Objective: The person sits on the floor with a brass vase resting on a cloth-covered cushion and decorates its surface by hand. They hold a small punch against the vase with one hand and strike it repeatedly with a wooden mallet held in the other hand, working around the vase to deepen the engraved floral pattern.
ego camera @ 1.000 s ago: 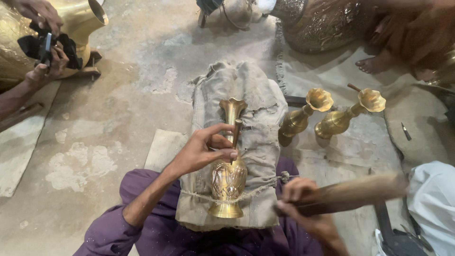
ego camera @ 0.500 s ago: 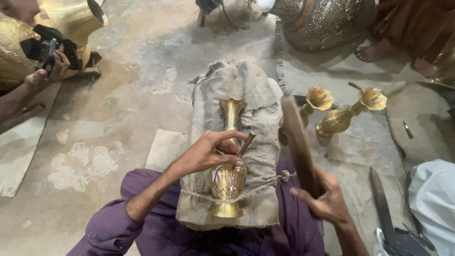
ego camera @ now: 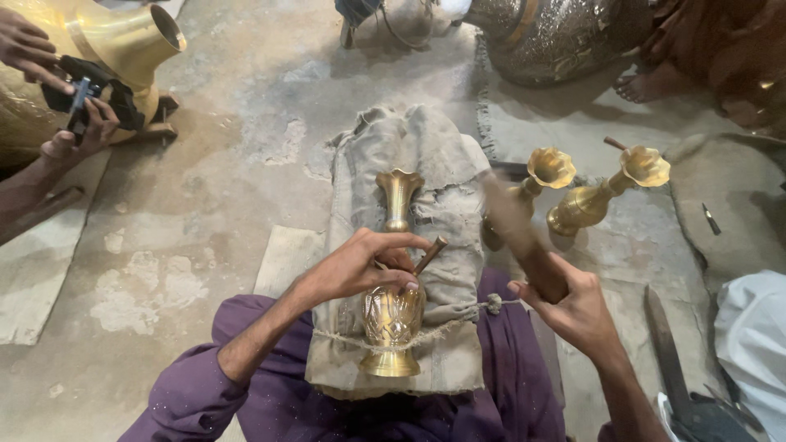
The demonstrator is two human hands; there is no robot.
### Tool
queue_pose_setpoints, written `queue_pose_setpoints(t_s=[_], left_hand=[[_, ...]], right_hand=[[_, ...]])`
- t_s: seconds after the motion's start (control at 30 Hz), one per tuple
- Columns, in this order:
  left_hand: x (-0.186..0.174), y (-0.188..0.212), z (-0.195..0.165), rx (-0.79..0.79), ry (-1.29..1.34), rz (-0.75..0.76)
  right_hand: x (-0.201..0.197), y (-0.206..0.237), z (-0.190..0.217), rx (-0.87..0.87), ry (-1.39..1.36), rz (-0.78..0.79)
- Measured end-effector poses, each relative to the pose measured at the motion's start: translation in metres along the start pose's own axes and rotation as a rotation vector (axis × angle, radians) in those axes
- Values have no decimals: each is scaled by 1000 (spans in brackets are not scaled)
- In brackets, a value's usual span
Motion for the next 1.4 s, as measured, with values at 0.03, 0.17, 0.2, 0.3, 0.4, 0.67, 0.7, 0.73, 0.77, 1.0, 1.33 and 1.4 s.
queue_pose_setpoints(t_s=[0.03,0.17,0.2,0.3,0.4,0.67,0.7,0.73,0.77,1.0,1.33,1.4], left_hand=[[-1,0,-1,11,-5,0],[-1,1,-1,15,-2,6],[-1,1,0,7,2,8],[0,0,2,6,-41,18],[0,0,4,1,-36,16],[-1,-1,2,-9,-24,25],[-1,-1,1,-11,-12,27],[-1,-1,1,-18,-18,22],[-1,-1,1,-24,-24,18],[-1,-2,-1,34,-45,1],[-1,-4,4,-6,0,31],[-1,-3,5,-16,14,33]], right_hand=[[0,-2,3,8,61,-13],[-4,-6,6,227,72,6],[-5,-6,5,325,14,28],[-10,-7,6,-59,560,37],[-13,-6,6,-23,340,-45],[-12,-3,1,82,287,0],[-11,-3,-1,104,160,4],[-11,-4,-3,77,315,16],[-11,-5,-5,52,471,28],[-6,-3,-13,215,562,164],[-7,-8,-19,67,520,80],[-7,-7,-15,-45,236,-26]])
Point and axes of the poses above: each hand's wrist, its own y-axis away from the middle knuckle, its own x-axis out of the palm, z = x × y, the point moved 1 cm from there along -y, towards the middle knuckle, and after that the axes turned 5 degrees about y, right-handed, at the moved point
